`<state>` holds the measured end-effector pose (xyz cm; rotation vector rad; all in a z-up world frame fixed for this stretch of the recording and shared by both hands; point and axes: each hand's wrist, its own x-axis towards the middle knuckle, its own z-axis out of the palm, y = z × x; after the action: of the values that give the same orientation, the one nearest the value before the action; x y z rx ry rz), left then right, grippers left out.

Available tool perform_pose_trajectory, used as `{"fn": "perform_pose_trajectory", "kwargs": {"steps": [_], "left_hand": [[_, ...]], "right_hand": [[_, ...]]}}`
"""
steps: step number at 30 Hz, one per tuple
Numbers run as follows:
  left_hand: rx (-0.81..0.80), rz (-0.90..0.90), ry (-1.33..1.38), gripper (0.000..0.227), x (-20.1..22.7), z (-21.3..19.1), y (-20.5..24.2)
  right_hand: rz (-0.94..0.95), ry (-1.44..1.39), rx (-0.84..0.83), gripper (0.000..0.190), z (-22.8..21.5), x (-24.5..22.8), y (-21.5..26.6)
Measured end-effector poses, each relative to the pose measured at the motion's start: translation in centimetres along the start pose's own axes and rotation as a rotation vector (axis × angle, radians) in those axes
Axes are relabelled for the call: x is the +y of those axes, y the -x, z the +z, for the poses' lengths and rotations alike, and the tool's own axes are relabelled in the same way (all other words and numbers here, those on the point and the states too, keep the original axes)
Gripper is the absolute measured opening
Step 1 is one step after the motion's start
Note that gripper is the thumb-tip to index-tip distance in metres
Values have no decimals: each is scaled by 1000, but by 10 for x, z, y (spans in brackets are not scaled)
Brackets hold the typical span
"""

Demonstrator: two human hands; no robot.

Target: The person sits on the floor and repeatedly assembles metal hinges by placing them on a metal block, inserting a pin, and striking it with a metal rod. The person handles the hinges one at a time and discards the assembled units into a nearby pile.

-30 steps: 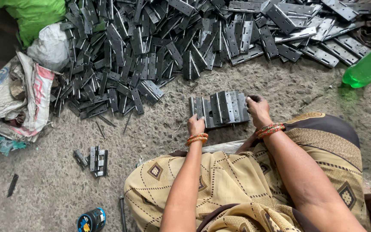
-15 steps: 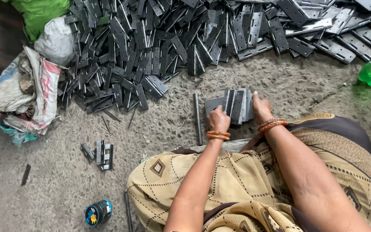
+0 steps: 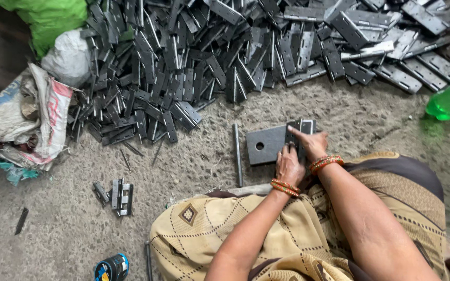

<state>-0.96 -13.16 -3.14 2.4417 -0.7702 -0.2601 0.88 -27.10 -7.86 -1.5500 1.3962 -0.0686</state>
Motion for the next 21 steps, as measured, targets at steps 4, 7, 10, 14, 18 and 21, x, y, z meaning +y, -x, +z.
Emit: {"fn": "perform_pose_trajectory", "kwargs": {"steps": [4, 7, 10, 14, 18, 21], "left_hand": [[-36, -2, 104, 64, -20, -2, -7], [24, 2, 286, 55, -39, 4, -15], [59, -123, 447, 44, -53, 19, -26], [124, -191, 512, 38, -57, 41, -27], [89, -277, 478, 55, -57, 45, -36], [21, -294, 527, 66, -65, 39, -44]], "right_hand": [[4, 131, -84, 87, 7, 4, -14], [-39, 129, -28, 80, 9, 12, -19], [11, 79, -17, 73, 8, 11, -20], [162, 88, -3, 66, 2, 6, -8], [98, -24, 33, 63, 1, 3, 3], [-101, -146, 45, 60, 7, 6, 5]]}}
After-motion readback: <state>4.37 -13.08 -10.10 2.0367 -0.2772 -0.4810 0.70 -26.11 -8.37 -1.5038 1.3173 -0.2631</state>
